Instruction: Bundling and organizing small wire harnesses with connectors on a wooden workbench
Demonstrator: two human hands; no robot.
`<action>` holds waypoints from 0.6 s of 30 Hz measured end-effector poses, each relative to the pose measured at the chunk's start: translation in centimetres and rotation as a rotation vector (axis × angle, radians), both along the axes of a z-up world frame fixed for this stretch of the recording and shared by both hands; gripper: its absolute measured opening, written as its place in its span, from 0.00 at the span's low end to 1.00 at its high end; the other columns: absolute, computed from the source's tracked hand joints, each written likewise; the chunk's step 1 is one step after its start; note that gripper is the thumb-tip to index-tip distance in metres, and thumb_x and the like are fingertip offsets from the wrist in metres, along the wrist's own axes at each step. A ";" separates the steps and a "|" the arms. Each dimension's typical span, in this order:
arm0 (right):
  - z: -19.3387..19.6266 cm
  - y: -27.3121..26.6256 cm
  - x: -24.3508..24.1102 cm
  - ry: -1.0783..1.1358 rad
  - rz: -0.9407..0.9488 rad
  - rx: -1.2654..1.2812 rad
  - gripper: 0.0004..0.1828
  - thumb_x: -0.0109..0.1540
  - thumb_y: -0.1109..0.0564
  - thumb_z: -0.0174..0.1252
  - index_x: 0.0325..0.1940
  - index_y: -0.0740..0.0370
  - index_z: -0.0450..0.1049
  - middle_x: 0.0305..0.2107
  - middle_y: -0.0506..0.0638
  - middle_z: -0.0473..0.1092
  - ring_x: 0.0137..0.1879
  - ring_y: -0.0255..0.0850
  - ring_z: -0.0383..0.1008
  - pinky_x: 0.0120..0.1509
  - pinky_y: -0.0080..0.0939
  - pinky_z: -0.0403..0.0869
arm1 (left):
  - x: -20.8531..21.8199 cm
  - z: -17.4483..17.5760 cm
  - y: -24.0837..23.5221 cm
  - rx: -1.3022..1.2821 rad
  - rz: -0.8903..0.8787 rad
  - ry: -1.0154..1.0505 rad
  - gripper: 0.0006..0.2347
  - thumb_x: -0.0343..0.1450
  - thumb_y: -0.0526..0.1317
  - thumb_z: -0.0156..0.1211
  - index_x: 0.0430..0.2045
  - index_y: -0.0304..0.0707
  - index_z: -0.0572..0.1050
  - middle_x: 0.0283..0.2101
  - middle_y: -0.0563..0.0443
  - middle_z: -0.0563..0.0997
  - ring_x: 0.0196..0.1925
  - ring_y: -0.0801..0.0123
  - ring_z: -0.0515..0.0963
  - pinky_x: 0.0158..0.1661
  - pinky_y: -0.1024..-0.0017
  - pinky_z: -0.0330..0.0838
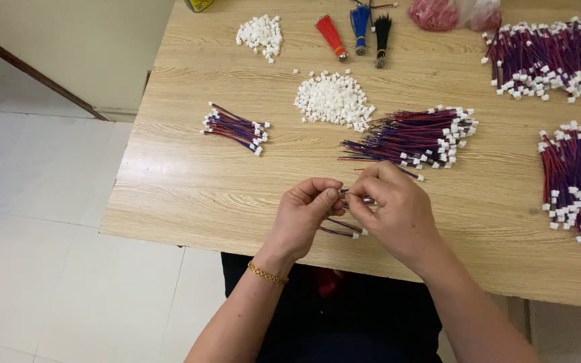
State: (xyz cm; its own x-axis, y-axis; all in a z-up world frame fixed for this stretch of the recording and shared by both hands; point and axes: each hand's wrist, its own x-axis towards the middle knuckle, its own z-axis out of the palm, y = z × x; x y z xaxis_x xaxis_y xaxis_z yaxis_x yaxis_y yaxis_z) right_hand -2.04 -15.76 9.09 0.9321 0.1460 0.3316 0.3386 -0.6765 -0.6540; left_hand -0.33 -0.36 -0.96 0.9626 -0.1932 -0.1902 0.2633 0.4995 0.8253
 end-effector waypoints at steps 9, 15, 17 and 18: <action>-3.6 0.8 0.1 -0.016 -0.038 -0.004 0.03 0.57 0.57 0.62 0.29 0.56 0.75 0.33 0.50 0.71 0.39 0.47 0.76 0.40 0.41 0.74 | 0.0 -1.4 0.5 0.203 0.059 0.009 0.06 0.70 0.30 0.59 0.38 0.26 0.77 0.32 0.43 0.80 0.34 0.66 0.82 0.37 0.70 0.80; -9.6 -1.5 1.7 0.057 -0.068 0.000 0.05 0.58 0.53 0.61 0.34 0.54 0.76 0.32 0.51 0.69 0.41 0.52 0.75 0.45 0.48 0.73 | 0.7 -1.2 2.0 0.887 0.032 -0.313 0.04 0.67 0.34 0.63 0.32 0.37 0.81 0.32 0.43 0.83 0.38 0.55 0.83 0.39 0.64 0.76; -9.5 -3.9 2.1 0.041 -0.173 -0.069 0.04 0.58 0.56 0.61 0.36 0.55 0.76 0.32 0.53 0.68 0.42 0.54 0.73 0.47 0.50 0.72 | 0.9 -2.3 2.6 1.043 0.045 -0.417 0.03 0.66 0.36 0.64 0.30 0.43 0.81 0.31 0.49 0.82 0.37 0.60 0.82 0.39 0.68 0.75; -9.4 -5.0 2.4 0.024 -0.275 -0.137 0.04 0.58 0.59 0.60 0.37 0.55 0.76 0.32 0.54 0.68 0.42 0.56 0.72 0.48 0.52 0.71 | 1.1 -2.8 3.0 1.200 0.061 -0.522 0.03 0.65 0.37 0.64 0.29 0.48 0.82 0.29 0.56 0.82 0.36 0.64 0.81 0.40 0.71 0.75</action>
